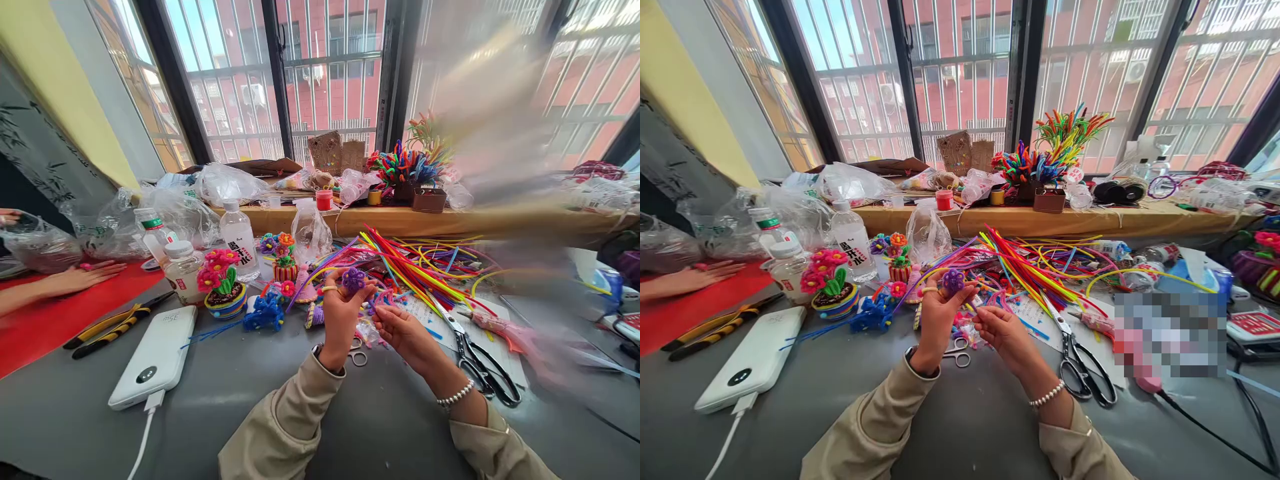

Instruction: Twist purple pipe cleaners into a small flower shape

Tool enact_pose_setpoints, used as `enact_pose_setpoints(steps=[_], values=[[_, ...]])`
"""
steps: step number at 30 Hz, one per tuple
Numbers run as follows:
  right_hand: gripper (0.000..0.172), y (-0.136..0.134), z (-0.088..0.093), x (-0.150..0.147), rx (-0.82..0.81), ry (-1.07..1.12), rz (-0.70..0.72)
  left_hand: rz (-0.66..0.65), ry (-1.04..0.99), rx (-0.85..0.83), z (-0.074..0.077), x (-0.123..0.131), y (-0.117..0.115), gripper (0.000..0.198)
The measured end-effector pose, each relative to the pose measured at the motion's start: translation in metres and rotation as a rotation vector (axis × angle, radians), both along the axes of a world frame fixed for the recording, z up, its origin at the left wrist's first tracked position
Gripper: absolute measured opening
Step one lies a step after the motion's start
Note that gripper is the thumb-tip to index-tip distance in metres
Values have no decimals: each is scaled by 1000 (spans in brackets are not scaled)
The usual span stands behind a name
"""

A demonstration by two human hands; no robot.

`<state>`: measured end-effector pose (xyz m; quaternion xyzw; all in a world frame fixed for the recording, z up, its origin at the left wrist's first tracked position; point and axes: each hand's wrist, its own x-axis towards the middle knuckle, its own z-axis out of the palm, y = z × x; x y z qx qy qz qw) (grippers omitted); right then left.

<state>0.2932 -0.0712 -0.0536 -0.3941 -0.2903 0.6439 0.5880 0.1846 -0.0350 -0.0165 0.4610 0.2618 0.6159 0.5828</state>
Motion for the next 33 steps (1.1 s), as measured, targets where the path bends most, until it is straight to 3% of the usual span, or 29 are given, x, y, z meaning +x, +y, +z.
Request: enact_pose_setpoints(steps=[6, 12, 19, 28, 33], values=[[23, -1, -1, -7, 168, -400, 142, -24, 46, 2, -3, -2, 3, 48], [23, 2, -4, -4, 206, -347, -2, -187, 173, -70, -12, 2, 10, 22], [28, 3, -7, -7, 193, -420, 51, -102, 106, -109, -12, 0, 12, 13], [29, -1, -2, -12, 142, -336, 187, -29, -12, -148, -9, -1, 13, 14], [30, -6, 3, -18, 165, -302, 132, -24, -123, -227, -7, -5, 15, 17]])
